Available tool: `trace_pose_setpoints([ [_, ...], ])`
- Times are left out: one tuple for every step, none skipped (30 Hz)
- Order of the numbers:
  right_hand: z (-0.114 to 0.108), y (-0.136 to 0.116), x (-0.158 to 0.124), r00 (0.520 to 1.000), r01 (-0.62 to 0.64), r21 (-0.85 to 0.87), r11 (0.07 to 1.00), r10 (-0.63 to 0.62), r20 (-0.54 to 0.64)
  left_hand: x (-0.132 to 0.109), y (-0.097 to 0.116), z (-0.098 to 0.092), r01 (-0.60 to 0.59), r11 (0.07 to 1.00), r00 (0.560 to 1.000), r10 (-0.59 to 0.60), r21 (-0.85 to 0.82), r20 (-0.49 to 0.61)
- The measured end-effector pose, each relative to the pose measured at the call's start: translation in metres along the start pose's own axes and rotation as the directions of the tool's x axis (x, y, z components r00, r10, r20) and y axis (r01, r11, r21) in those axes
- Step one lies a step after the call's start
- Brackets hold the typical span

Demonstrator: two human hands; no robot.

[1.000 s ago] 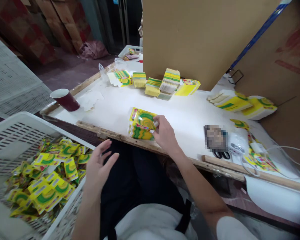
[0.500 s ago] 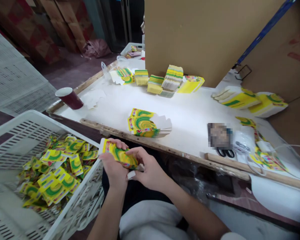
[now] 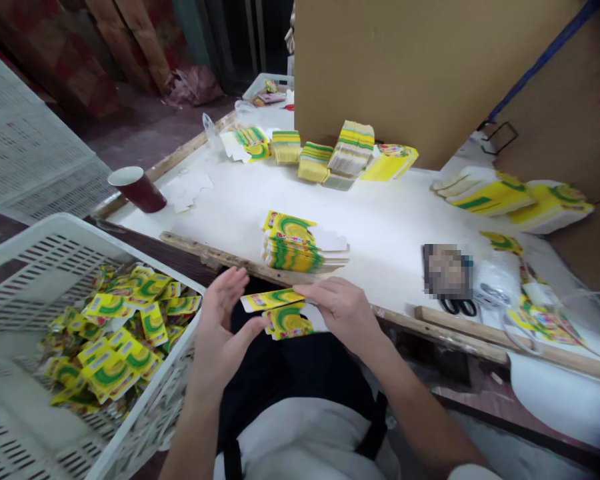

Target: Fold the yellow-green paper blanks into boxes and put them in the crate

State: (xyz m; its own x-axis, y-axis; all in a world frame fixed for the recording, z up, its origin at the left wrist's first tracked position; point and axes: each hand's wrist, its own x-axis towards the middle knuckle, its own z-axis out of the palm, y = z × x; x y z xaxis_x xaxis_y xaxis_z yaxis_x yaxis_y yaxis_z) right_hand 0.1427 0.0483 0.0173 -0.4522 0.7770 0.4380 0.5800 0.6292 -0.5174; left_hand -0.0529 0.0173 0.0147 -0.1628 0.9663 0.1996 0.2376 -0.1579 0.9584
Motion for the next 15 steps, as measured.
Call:
trace_pose_setpoints([
  [-0.002, -0.001, 0.001, 0.997, 0.072, -0.09, 0.993, -0.071, 0.018, 0.001, 0.007, -0.005, -0.044, 0.988, 0.998, 0.036, 0.147, 0.052],
  [-0.003, -0.004, 0.002, 0.989, 0.144, -0.15, 0.978, -0.139, 0.046, 0.001, 0.012, -0.008, -0.071, 0.952, 0.993, 0.039, 0.298, 0.113],
  [-0.004, -0.008, 0.003, 0.977, 0.21, -0.179, 0.961, -0.199, 0.081, 0.002, 0.015, -0.009, -0.089, 0.907, 0.983, 0.012, 0.413, 0.186],
  [-0.004, -0.013, 0.003, 0.961, 0.266, -0.178, 0.947, -0.248, 0.12, 0.002, 0.016, -0.007, -0.099, 0.872, 0.962, -0.039, 0.479, 0.269],
  [-0.005, -0.017, 0.004, 0.948, 0.301, -0.156, 0.941, -0.279, 0.151, 0.001, 0.015, -0.004, -0.102, 0.859, 0.934, -0.091, 0.502, 0.345],
  [-0.006, -0.02, 0.004, 0.942, 0.312, -0.123, 0.942, -0.29, 0.168, 0.001, 0.012, 0.0, -0.096, 0.862, 0.908, -0.129, 0.497, 0.399],
  [-0.007, -0.022, 0.003, 0.947, 0.293, -0.087, 0.952, -0.277, 0.163, 0.0, 0.008, 0.004, -0.084, 0.867, 0.893, -0.153, 0.49, 0.424],
  [-0.009, -0.022, 0.003, 0.963, 0.243, -0.052, 0.969, -0.234, 0.136, -0.001, 0.003, 0.007, -0.077, 0.867, 0.893, -0.16, 0.492, 0.421],
  [-0.011, -0.021, 0.001, 0.984, 0.162, -0.017, 0.987, -0.16, 0.081, -0.002, -0.001, 0.009, -0.076, 0.861, 0.905, -0.153, 0.503, 0.398],
  [-0.013, -0.018, 0.0, 0.998, 0.06, 0.023, 0.998, -0.06, 0.004, -0.002, -0.006, 0.01, -0.082, 0.849, 0.921, -0.136, 0.522, 0.366],
  [-0.014, -0.014, -0.002, 0.995, -0.051, 0.084, 0.995, 0.058, -0.079, -0.003, -0.009, 0.011, -0.098, 0.836, 0.934, -0.11, 0.54, 0.34],
  [-0.014, -0.01, -0.003, 0.974, -0.157, 0.18, 0.971, 0.183, -0.137, -0.004, -0.011, 0.01, -0.124, 0.824, 0.943, -0.075, 0.553, 0.323],
  [-0.012, -0.006, -0.005, 0.939, -0.25, 0.319, 0.914, 0.309, -0.148, -0.004, -0.012, 0.01, -0.159, 0.816, 0.949, -0.029, 0.556, 0.314],
  [-0.009, -0.003, -0.005, 0.902, -0.321, 0.491, 0.81, 0.419, -0.1, -0.005, -0.012, 0.009, -0.197, 0.811, 0.95, 0.02, 0.552, 0.31],
  [-0.004, 0.0, -0.006, 0.866, -0.373, 0.666, 0.646, 0.499, 0.001, -0.006, -0.012, 0.01, -0.234, 0.807, 0.949, 0.068, 0.543, 0.308],
])
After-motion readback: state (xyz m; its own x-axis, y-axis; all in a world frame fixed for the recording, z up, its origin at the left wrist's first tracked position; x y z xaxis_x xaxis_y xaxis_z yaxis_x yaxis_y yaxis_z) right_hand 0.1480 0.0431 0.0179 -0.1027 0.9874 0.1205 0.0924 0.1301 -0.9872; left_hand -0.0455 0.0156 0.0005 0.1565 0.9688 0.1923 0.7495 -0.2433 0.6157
